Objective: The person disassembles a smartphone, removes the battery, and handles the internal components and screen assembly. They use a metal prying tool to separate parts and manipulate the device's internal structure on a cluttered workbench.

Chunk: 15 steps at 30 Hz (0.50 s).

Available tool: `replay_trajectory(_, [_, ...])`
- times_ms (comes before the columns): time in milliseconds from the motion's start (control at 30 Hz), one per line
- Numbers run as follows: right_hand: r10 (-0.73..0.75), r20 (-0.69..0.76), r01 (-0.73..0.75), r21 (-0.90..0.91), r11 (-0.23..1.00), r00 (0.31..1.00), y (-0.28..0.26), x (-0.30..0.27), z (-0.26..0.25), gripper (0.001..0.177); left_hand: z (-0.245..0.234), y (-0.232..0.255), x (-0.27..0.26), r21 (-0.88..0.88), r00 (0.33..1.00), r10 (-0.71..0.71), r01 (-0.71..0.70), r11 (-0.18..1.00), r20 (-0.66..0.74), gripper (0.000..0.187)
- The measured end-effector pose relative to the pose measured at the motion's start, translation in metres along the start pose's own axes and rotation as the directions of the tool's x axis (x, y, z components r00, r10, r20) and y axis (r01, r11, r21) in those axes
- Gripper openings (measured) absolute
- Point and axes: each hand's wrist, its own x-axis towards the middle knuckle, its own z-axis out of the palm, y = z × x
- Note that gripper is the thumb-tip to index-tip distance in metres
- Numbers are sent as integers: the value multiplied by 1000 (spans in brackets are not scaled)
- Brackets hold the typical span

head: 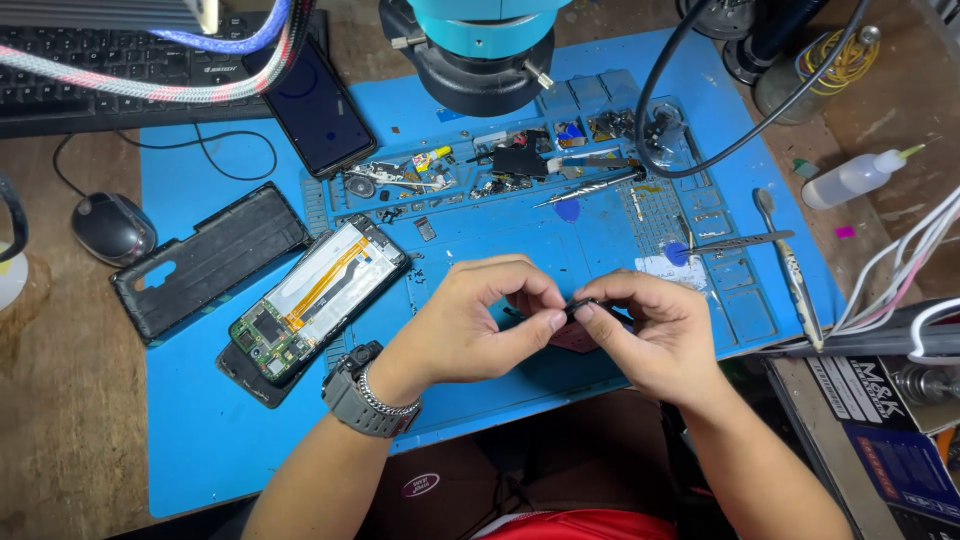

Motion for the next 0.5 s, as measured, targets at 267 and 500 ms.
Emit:
replay_trajectory(267, [-107,29,111,-142,984,994,-21,8,15,4,-2,6,1,47,996,78,-75,996,-46,8])
replay_trajectory(500, [-128,29,131,-163,978,991,-22,10,21,7,-4,6,1,86,993,103,-98,991,-61,7])
